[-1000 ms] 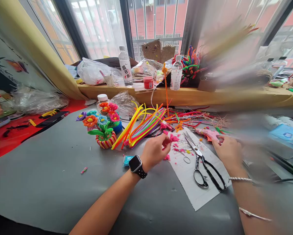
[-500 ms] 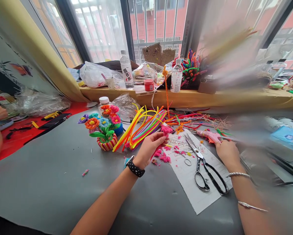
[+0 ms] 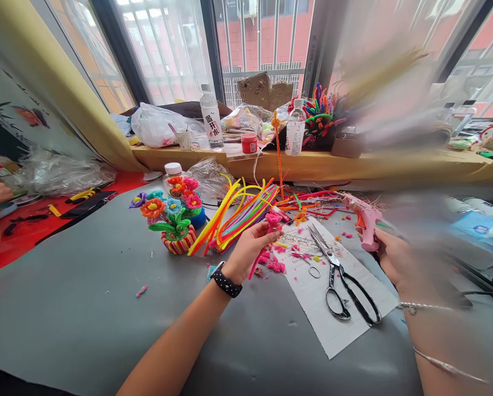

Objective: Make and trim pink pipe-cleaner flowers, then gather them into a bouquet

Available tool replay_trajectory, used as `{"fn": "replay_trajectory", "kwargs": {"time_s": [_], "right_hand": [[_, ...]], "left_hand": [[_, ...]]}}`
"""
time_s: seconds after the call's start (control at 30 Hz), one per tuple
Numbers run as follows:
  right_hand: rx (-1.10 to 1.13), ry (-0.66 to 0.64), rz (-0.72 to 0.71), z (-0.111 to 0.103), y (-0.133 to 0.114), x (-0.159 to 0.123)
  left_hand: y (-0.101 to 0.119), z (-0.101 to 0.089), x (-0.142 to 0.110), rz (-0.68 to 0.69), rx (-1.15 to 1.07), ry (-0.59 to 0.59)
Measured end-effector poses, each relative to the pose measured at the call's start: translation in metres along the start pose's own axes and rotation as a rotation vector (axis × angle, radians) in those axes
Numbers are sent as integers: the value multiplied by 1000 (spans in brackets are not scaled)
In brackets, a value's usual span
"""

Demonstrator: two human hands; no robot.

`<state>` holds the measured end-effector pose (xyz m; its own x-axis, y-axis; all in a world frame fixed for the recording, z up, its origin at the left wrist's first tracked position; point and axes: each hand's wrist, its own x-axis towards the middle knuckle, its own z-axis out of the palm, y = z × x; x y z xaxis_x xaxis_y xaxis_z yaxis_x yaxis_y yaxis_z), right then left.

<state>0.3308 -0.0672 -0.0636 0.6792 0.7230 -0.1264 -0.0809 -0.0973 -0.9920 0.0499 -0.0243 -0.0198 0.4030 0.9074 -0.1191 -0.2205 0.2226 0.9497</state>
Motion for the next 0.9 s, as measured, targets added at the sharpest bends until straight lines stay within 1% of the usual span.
{"fn": "replay_trajectory", "kwargs": {"time_s": [0.1, 0.2, 0.3, 0.43, 0.53, 0.63, 0.7, 0.8, 0.9], "right_hand": [[153, -87, 42, -4, -3, -3], [236, -177, 45, -7, -4, -7], [264, -229, 17, -8, -5, -8], [241, -238, -7, -7, -7, -10], [169, -205, -24, -4, -9, -15], [57, -149, -62, 2, -12, -23], [-27, -116, -84, 6, -14, -30], [-139, -89, -111, 13, -20, -41], [-335, -34, -215, 18, -24, -49]], "left_hand": [[1, 1, 0, 4, 27, 23], [0, 1, 0, 23, 25, 15], [-1, 0, 1, 33, 22, 1], [0, 0, 0, 52, 60, -14], [1, 1, -2, 84, 133, -8], [1, 2, -2, 140, 281, 9], [0, 3, -2, 224, 407, 17], [0, 4, -2, 403, 574, 20], [1, 5, -5, 521, 661, 5]]}}
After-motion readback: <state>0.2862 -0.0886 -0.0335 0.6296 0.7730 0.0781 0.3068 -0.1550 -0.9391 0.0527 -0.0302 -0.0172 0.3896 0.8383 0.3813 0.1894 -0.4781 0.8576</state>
